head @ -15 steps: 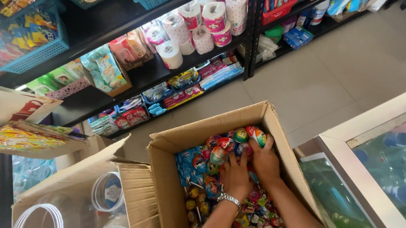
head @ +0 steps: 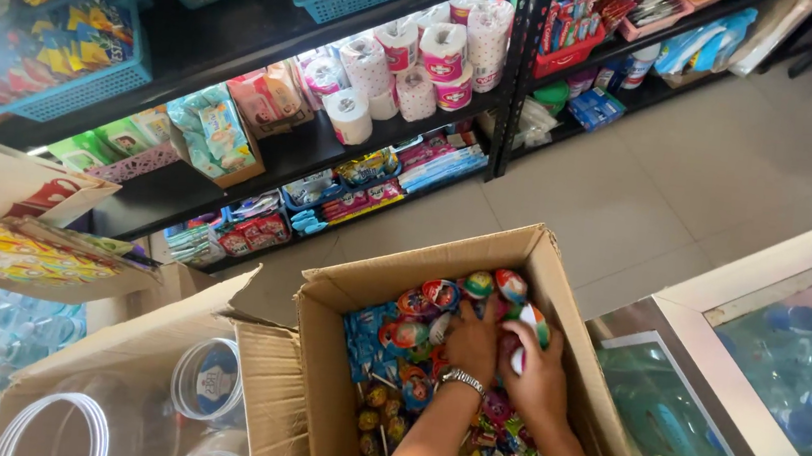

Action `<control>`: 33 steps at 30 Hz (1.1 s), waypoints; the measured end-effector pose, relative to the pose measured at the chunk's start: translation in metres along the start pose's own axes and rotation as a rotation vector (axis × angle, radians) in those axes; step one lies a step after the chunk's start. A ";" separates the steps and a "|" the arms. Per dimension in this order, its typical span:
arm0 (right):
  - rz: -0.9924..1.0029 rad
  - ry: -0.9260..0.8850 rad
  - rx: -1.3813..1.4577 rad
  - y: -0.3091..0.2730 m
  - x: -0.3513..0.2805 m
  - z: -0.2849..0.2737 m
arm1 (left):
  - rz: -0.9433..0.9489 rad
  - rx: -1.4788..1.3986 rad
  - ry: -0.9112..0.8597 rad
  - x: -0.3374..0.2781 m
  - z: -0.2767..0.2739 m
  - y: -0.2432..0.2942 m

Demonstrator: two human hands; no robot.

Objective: Organizing small toys and candy items into clear plastic storage jars at a store counter.

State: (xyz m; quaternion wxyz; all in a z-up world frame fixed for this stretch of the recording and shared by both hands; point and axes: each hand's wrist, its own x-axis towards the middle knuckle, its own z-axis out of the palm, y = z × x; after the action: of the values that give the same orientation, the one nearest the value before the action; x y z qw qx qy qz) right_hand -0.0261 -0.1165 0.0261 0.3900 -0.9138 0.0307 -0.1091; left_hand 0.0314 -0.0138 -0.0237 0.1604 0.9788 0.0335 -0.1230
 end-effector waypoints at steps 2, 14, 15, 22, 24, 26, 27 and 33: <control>-0.030 0.035 0.064 0.002 -0.017 -0.008 | 0.031 0.011 0.030 0.005 0.017 -0.007; 0.698 -0.465 0.644 -0.057 -0.060 -0.092 | -0.059 -0.677 0.101 -0.080 -0.109 -0.011; 0.664 -0.484 0.802 -0.070 -0.062 -0.099 | -0.036 -0.928 0.035 -0.086 -0.111 -0.020; 0.374 -0.794 1.688 -0.173 -0.089 -0.121 | 0.039 -2.141 -0.613 -0.187 -0.224 -0.085; 0.338 -0.902 1.756 -0.200 -0.102 -0.115 | 0.065 -2.237 -0.653 -0.222 -0.253 -0.107; 0.304 -1.014 1.824 -0.222 -0.117 -0.102 | 0.090 -2.333 -0.691 -0.253 -0.273 -0.132; 0.330 -1.075 1.857 -0.231 -0.125 -0.093 | 0.077 -2.379 -0.689 -0.267 -0.280 -0.145; 0.387 -1.215 1.884 -0.288 -0.169 -0.049 | 0.096 -2.469 -0.561 -0.328 -0.297 -0.222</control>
State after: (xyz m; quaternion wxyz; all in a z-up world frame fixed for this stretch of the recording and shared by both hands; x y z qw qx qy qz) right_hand -0.2099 0.0726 0.2368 0.8823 -0.1388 -0.1169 0.4344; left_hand -0.2413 0.2831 0.2639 0.9696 0.1190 0.0550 -0.2067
